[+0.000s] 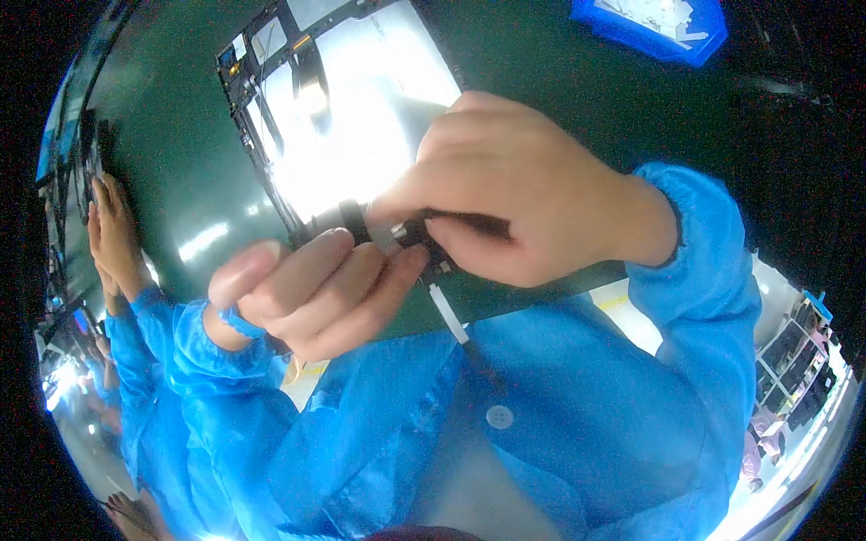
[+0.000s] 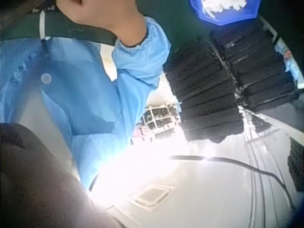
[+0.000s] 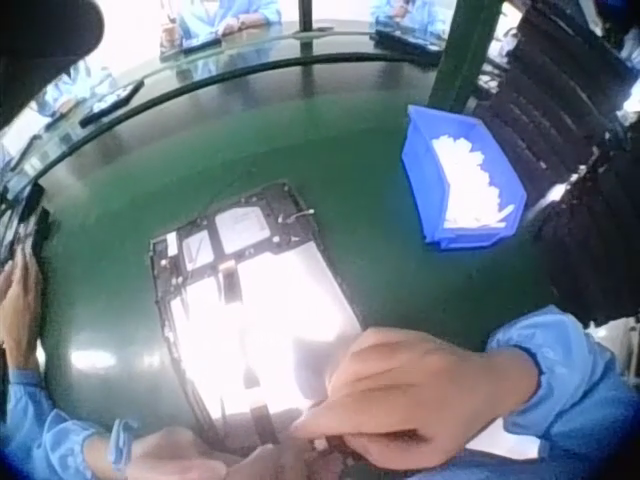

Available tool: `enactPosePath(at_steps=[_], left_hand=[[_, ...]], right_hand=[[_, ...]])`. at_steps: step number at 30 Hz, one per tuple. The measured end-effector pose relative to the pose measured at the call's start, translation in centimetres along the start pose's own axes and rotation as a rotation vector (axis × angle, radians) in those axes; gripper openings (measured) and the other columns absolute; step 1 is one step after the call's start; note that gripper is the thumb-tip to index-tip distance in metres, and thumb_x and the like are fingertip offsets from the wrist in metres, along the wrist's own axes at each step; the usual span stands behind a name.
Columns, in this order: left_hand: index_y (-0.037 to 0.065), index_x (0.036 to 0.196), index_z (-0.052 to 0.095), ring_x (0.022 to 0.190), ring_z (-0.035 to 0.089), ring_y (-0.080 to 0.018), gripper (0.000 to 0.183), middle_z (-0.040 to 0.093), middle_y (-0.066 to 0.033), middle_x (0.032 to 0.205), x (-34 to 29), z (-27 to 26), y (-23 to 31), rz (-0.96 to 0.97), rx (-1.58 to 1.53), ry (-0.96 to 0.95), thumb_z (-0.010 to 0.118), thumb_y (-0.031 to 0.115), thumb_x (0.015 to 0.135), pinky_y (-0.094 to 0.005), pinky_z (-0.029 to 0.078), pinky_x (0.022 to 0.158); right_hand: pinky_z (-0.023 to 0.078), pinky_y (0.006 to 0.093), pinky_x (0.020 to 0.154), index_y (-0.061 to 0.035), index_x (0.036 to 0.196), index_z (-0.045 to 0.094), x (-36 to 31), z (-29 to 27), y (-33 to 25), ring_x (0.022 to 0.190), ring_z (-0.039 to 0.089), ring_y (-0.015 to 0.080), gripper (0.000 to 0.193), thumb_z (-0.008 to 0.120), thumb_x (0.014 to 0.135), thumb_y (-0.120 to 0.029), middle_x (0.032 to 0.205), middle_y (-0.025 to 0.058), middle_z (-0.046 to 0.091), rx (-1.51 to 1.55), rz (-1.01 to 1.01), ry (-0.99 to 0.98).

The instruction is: The person attaches ribbon cables and adhesive strips onto tablet frames by hand, pushes each assembled unit along the conveyor belt, and repeats the process on new frames.

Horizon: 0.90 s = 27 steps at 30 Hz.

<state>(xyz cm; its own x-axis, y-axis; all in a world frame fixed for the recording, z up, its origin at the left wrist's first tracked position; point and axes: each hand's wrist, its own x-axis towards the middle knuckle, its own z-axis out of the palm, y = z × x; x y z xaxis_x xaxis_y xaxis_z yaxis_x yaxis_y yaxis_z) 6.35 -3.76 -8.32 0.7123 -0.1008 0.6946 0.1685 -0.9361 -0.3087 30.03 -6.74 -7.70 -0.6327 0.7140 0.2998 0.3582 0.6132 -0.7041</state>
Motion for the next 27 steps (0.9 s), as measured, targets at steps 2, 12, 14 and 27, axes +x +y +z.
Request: enactPosePath(at_steps=[2, 12, 14, 27], left_hand=[[0.028, 0.08, 0.073, 0.081, 0.058, -0.0077, 0.015, 0.061, 0.0112, 0.072, 0.7, 1.3, 0.5, 0.037, -0.04, -0.032, 0.069, 0.023, 0.067, -0.0336, 0.032, 0.086], [0.003, 0.082, 0.071, 0.084, 0.064, -0.0172, 0.016, 0.066, -0.005, 0.083, 0.0, 3.7, 1.5, 0.467, -0.128, 0.383, 0.061, -0.003, 0.07, -0.0269, 0.056, 0.079], [0.008, 0.083, 0.072, 0.084, 0.064, -0.017, 0.015, 0.065, -0.0034, 0.085, 0.1, 2.6, 0.8, 0.342, -0.145, 0.336, 0.066, 0.002, 0.071, -0.0321, 0.051, 0.085], [0.008, 0.074, 0.065, 0.085, 0.058, -0.0235, 0.024, 0.062, -0.0044, 0.081, 1.0, 5.0, -2.8, -0.698, -0.478, -0.233, 0.083, 0.017, 0.061, -0.0351, 0.035, 0.089]], right_hand=[[0.045, 0.034, 0.075, -0.0072, 0.095, 0.07, -1.4, -1.0, 0.7, 0.086, 0.06, 0.0243, 0.028, 0.072, 0.068, -0.002, 0.092, 0.0068, 0.064, 0.005, 0.007, -0.006], [0.048, 0.0306, 0.076, -0.0058, 0.086, 0.061, -1.0, -1.8, 1.9, 0.086, 0.061, 0.0208, 0.012, 0.07, 0.079, 0.001, 0.092, 0.0086, 0.064, -0.019, 0.193, 0.163], [0.049, 0.0264, 0.079, -0.0021, 0.094, 0.065, -1.9, -3.3, 3.2, 0.085, 0.061, 0.0181, 0.01, 0.066, 0.085, 0.002, 0.093, 0.0091, 0.064, -0.249, 0.151, 0.427], [0.051, 0.0341, 0.078, -0.0051, 0.103, 0.071, -4.9, -6.5, 2.8, 0.088, 0.065, 0.0244, 0.023, 0.072, 0.085, -0.02, 0.096, 0.012, 0.069, -0.717, 0.039, 0.315]])
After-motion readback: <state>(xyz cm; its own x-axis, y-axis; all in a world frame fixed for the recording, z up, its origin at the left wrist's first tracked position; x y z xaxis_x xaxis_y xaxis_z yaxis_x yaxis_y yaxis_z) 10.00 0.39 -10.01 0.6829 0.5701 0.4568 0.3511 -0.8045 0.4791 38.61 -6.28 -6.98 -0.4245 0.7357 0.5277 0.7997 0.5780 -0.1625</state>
